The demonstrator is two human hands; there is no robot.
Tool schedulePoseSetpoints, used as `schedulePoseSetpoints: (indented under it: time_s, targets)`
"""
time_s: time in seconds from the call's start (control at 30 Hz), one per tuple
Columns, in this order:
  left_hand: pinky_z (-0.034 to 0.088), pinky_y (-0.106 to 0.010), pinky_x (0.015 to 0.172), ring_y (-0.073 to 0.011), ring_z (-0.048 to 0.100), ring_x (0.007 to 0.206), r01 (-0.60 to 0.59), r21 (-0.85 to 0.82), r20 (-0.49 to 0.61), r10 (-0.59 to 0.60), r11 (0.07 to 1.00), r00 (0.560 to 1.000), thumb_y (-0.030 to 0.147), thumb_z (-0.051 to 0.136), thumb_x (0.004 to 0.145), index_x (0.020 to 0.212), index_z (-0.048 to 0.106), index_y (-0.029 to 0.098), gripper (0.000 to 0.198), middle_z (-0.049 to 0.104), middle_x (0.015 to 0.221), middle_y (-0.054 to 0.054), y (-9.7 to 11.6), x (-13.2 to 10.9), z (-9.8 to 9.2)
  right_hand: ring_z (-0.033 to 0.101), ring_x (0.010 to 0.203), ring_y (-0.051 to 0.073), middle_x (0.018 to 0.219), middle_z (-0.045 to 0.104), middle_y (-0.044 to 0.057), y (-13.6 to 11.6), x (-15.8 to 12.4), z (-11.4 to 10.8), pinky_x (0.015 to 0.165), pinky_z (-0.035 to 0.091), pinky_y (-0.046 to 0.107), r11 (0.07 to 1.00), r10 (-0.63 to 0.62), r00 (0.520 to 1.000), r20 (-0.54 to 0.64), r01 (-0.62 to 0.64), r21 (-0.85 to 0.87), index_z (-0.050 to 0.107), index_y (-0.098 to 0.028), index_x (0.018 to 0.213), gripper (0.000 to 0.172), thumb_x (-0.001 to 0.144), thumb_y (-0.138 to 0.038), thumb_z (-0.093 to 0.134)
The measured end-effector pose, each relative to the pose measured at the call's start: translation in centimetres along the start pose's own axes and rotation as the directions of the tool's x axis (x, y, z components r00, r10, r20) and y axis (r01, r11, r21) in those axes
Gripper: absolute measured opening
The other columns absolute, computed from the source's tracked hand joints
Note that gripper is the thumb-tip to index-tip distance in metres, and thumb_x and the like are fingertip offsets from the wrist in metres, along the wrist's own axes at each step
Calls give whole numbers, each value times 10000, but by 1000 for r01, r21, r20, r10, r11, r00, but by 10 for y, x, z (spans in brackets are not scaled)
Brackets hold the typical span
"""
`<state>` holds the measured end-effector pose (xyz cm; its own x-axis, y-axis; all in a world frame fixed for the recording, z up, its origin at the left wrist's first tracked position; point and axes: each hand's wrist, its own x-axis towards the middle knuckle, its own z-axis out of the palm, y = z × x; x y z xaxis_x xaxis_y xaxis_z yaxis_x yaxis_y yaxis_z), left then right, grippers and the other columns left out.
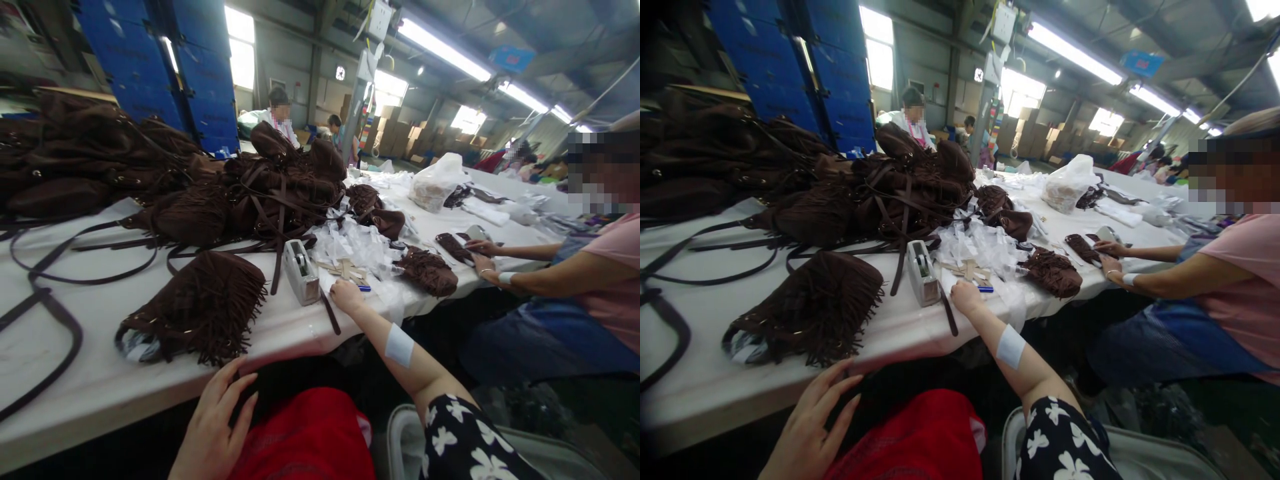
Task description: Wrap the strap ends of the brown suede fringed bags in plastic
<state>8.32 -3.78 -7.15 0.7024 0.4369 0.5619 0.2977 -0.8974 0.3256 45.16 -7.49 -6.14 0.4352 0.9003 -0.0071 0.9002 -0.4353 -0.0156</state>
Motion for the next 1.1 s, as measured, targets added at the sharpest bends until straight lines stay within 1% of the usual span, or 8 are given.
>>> schedulePoseSetpoints:
  time_s: [0.17, 0.27, 0.33, 0.5, 0.7, 0.93, 1.0, 1.1]
  targets:
    - [537, -506, 922, -296, 559, 1156, 11, -29, -11, -11, 1000, 1000, 342, 497, 902, 1064, 604, 238, 221, 543, 1282, -110, -4, -4, -3, 587, 1044, 234, 1143, 619, 150, 8, -8, -4, 909, 427, 319, 999, -47, 999, -16, 47, 26, 645, -137, 1145, 323, 913, -224, 438]
    - [541, -505, 913, -291, 567, 1140, 27, -41, -7, -27, 999, 1000, 329, 501, 902, 1058, 609, 236, 211, 548, 1272, -110, -3, -4, -3, 529, 1134, 224, 1238, 575, 128, 8, -16, -4, 984, 383, 287, 987, -153, 988, -6, 153, 42, 567, -140, 1265, 472, 796, -192, 583]
    - [541, -493, 919, -283, 568, 1138, 38, -51, 3, -38, 998, 999, 311, 504, 901, 1054, 610, 233, 202, 550, 1266, -111, 0, -3, -2, 519, 1132, 246, 1209, 582, 150, 5, -18, -3, 987, 382, 308, 982, -184, 983, -1, 184, 41, 598, -114, 1216, 453, 765, -150, 591]
    - [525, -484, 950, -273, 547, 1172, 37, -74, 37, -35, 997, 999, 281, 506, 901, 1048, 616, 236, 189, 550, 1268, -102, 6, -4, -1, 569, 1033, 254, 1048, 634, 174, 1, -12, 3, 916, 418, 343, 987, -155, 988, -7, 155, 46, 705, -118, 976, 282, 862, -83, 449]
    - [555, -487, 890, -279, 593, 1098, -12, -79, 27, 14, 997, 1000, 376, 490, 909, 1032, 622, 245, 223, 578, 1230, -103, -7, -11, 4, 585, 1048, 187, 1134, 642, 55, 30, -21, -6, 928, 416, 264, 994, -24, 994, -106, 35, 103, 678, -235, 1090, 243, 880, -300, 574]
    - [562, -423, 892, -259, 627, 1057, 9, -89, 40, -5, 996, 999, 406, 484, 909, 977, 658, 235, 253, 626, 1179, -100, -7, -11, 10, 589, 1024, 241, 1112, 635, 146, 83, -32, -32, 889, 423, 331, 948, 314, 929, -198, -292, 130, 608, -128, 1188, 333, 906, -260, 490]
    - [562, -413, 897, -257, 631, 1059, 24, -98, 56, -18, 995, 998, 397, 493, 905, 969, 665, 237, 244, 634, 1177, -98, -4, -9, 11, 605, 974, 227, 1033, 660, 112, 81, -31, -33, 866, 428, 316, 954, 285, 945, -159, -264, 140, 657, -157, 1105, 281, 896, -276, 512]
    - [570, -412, 888, -258, 633, 1061, 42, -114, 75, -34, 993, 997, 376, 499, 902, 960, 670, 243, 224, 639, 1175, -94, 1, -6, 14, 603, 983, 198, 1071, 655, 57, 58, -31, -26, 876, 425, 277, 988, 43, 997, -70, -31, 153, 672, -225, 1098, 284, 835, -313, 609]
